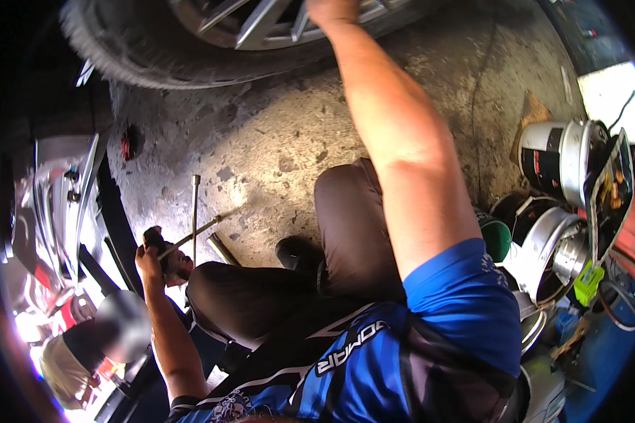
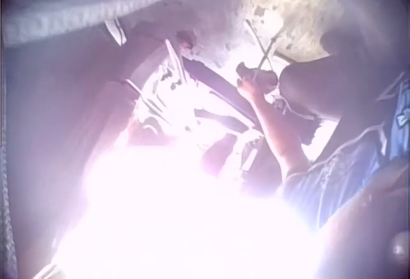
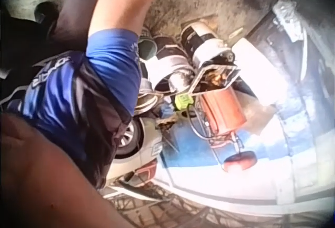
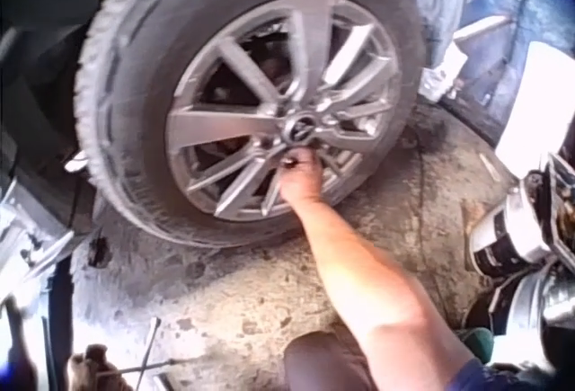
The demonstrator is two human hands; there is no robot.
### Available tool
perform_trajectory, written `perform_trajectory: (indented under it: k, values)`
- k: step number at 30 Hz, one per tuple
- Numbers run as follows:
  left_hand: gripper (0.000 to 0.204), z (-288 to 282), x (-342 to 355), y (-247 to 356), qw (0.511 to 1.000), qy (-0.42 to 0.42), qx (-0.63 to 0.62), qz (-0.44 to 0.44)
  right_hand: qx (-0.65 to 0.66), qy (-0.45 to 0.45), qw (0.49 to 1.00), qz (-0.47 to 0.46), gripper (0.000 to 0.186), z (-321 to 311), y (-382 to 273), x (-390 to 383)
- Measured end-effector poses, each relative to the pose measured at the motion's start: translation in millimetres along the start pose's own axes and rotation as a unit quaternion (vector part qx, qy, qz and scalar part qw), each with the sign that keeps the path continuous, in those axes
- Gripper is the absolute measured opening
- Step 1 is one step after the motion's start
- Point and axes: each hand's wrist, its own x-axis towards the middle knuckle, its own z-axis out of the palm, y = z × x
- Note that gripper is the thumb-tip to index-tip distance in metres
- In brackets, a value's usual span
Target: Removing lug nuts and a tire from a vehicle on a lift using a lug wrench.
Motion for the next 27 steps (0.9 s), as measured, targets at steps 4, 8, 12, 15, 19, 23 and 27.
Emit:
perform_trajectory:
  k: [4,8,12,15,19,23,27]
  values:
    - [0.033,-3.0,-3.4,-1.7,1.0,0.0,0.016,-0.008,0.034,-0.053,0.977,0.206,0.016,-19.5,-6.6,-0.7]
    - [0.038,-5.3,0.2,-13.9,1.0,-0.01,0.002,-0.016,0.302,-0.104,0.812,0.488,0.013,-60.1,-11.1,2.7]
    - [0.034,-9.3,11.2,-24.8,0.999,-0.035,-0.026,0.008,0.279,-0.161,0.816,0.481,0.011,-101.9,-20.0,8.6]
    - [0.033,-13.6,17.7,-29.4,0.998,-0.058,-0.002,-0.026,0.189,-0.195,0.817,0.509,0.01,-137.2,-31.9,9.0]
    - [0.036,-9.2,14.2,-39.4,0.984,-0.122,-0.076,-0.102,0.123,-0.211,0.806,0.54,0.009,-189.7,-45.3,1.9]
    - [0.039,1.8,2.0,-44.2,0.977,-0.139,-0.106,-0.124,0.085,-0.25,0.772,0.578,0.008,-242.1,-53.7,-13.5]
    - [0.038,9.0,-22.7,-28.6,0.961,-0.21,-0.096,-0.153,-0.004,-0.261,0.757,0.599,0.014,-305.7,-66.4,-35.3]
